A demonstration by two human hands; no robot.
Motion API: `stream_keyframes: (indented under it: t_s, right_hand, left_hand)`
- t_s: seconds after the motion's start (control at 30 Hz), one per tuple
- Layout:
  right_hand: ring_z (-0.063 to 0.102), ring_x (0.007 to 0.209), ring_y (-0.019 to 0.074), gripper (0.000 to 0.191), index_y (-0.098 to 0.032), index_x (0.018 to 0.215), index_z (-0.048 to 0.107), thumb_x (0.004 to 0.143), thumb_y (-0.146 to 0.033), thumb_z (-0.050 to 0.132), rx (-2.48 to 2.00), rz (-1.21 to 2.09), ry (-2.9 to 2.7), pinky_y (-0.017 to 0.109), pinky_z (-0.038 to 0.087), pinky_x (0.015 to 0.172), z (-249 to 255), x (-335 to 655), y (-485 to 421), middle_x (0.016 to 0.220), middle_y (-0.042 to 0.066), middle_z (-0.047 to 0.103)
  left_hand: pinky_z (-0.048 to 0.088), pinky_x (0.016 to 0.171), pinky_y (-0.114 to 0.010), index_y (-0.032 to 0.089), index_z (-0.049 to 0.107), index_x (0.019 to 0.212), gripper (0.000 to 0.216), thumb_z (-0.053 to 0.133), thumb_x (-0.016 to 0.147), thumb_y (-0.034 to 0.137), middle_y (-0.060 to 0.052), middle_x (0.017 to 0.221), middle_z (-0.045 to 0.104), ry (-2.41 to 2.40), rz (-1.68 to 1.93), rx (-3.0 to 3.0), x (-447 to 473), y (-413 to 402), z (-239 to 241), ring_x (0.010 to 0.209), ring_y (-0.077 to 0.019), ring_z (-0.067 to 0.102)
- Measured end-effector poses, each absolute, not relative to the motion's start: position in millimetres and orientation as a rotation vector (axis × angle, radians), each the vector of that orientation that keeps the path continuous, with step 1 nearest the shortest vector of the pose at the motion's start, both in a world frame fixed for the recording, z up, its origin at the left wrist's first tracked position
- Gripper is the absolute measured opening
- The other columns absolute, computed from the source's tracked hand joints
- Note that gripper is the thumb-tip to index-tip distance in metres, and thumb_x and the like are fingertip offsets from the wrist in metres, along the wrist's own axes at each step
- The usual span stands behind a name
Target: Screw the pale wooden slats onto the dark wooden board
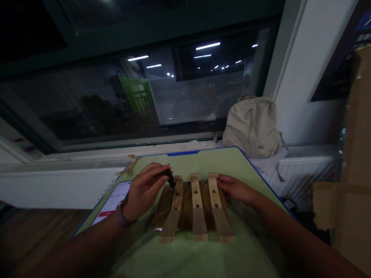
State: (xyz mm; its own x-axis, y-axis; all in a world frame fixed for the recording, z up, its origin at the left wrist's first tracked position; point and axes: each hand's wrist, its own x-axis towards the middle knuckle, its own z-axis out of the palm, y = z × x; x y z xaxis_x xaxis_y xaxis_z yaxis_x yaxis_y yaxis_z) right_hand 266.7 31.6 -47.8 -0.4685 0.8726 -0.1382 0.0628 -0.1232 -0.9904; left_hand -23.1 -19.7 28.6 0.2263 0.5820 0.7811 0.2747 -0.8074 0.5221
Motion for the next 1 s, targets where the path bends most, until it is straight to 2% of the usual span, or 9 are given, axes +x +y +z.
stream_keyframes:
  t_s: [0.1, 0.17, 0.3, 0.37, 0.57, 0.67, 0.77, 0.83, 1.0]
  right_hand:
    - [0.068, 0.090, 0.0247, 0.041, -0.023, 0.114, 0.067, 0.081, -0.047, 0.065, -1.070, 1.651, -1.529, 0.035, 0.053, 0.075, -46.2, 266.2, 30.8, 0.106, 0.009, 0.073]
    - [0.068, 0.094, 0.0258, 0.040, -0.024, 0.114, 0.067, 0.081, -0.046, 0.065, -1.066, 1.650, -1.534, 0.036, 0.052, 0.077, -45.8, 266.3, 30.8, 0.107, 0.008, 0.072]
    - [0.068, 0.090, 0.0257, 0.038, -0.023, 0.114, 0.066, 0.083, -0.045, 0.063, -1.071, 1.649, -1.548, 0.036, 0.052, 0.075, -44.5, 266.1, 30.0, 0.104, 0.008, 0.073]
    - [0.068, 0.087, 0.0246, 0.038, -0.023, 0.114, 0.066, 0.083, -0.045, 0.063, -1.083, 1.644, -1.545, 0.035, 0.052, 0.072, -43.9, 265.6, 29.4, 0.103, 0.008, 0.073]
    - [0.068, 0.085, 0.0235, 0.038, -0.023, 0.113, 0.066, 0.081, -0.044, 0.066, -1.087, 1.675, -1.491, 0.034, 0.053, 0.072, -47.7, 267.3, 31.4, 0.099, 0.008, 0.073]
    - [0.068, 0.084, 0.0235, 0.040, -0.022, 0.115, 0.065, 0.081, -0.043, 0.065, -1.083, 1.662, -1.491, 0.035, 0.053, 0.072, -50.2, 268.4, 33.0, 0.098, 0.008, 0.073]
    - [0.068, 0.085, 0.0232, 0.040, -0.022, 0.116, 0.065, 0.082, -0.043, 0.065, -1.089, 1.634, -1.510, 0.033, 0.053, 0.070, -50.1, 268.2, 33.1, 0.100, 0.008, 0.073]
    - [0.068, 0.085, 0.0229, 0.039, -0.022, 0.115, 0.066, 0.082, -0.043, 0.065, -1.095, 1.626, -1.523, 0.032, 0.052, 0.067, -48.8, 267.8, 32.7, 0.100, 0.007, 0.073]
    - [0.067, 0.089, 0.0226, 0.038, -0.023, 0.112, 0.067, 0.081, -0.044, 0.065, -1.100, 1.634, -1.529, 0.031, 0.052, 0.069, -45.1, 267.1, 31.3, 0.101, 0.007, 0.073]
  left_hand:
    - [0.053, 0.082, -0.031, 0.023, 0.061, 0.120, 0.029, 0.054, 0.093, 0.015, -0.008, 0.103, 0.063, 0.778, 1.552, 2.143, -23.0, -19.4, 25.7, 0.095, -0.0164, 0.063]
    - [0.053, 0.085, -0.032, 0.022, 0.062, 0.114, 0.024, 0.055, 0.092, 0.014, -0.008, 0.103, 0.063, 0.730, 1.554, 2.131, -22.6, -18.4, 25.6, 0.097, -0.0172, 0.063]
    - [0.053, 0.073, -0.027, 0.020, 0.066, 0.095, 0.015, 0.069, 0.082, 0.014, -0.005, 0.092, 0.059, 0.703, 1.723, 2.151, -23.0, -15.0, 28.6, 0.085, -0.0147, 0.061]
    - [0.052, 0.071, -0.025, 0.019, 0.068, 0.091, 0.013, 0.070, 0.081, 0.013, -0.004, 0.088, 0.060, 0.757, 1.745, 2.169, -23.5, -14.8, 30.2, 0.083, -0.0135, 0.060]
    - [0.056, 0.085, -0.030, 0.021, 0.060, 0.118, 0.027, 0.051, 0.094, 0.014, -0.008, 0.108, 0.066, 0.734, 1.530, 2.034, -21.6, -21.6, 31.4, 0.097, -0.0154, 0.066]
    - [0.053, 0.088, -0.033, 0.020, 0.066, 0.106, 0.019, 0.059, 0.089, 0.015, -0.008, 0.104, 0.065, 0.694, 1.574, 2.160, -21.5, -21.2, 31.8, 0.101, -0.0172, 0.063]
    - [0.053, 0.078, -0.028, 0.020, 0.069, 0.096, 0.017, 0.072, 0.080, 0.016, -0.005, 0.094, 0.061, 0.715, 1.694, 2.202, -23.1, -17.7, 31.7, 0.090, -0.0153, 0.061]
    - [0.052, 0.072, -0.025, 0.021, 0.070, 0.095, 0.016, 0.072, 0.080, 0.016, -0.004, 0.090, 0.060, 0.760, 1.706, 2.192, -24.0, -16.3, 31.1, 0.085, -0.0138, 0.061]
    - [0.056, 0.084, -0.029, 0.023, 0.063, 0.113, 0.024, 0.057, 0.091, 0.016, -0.006, 0.107, 0.067, 0.789, 1.557, 2.018, -21.7, -18.6, 28.8, 0.096, -0.0151, 0.067]
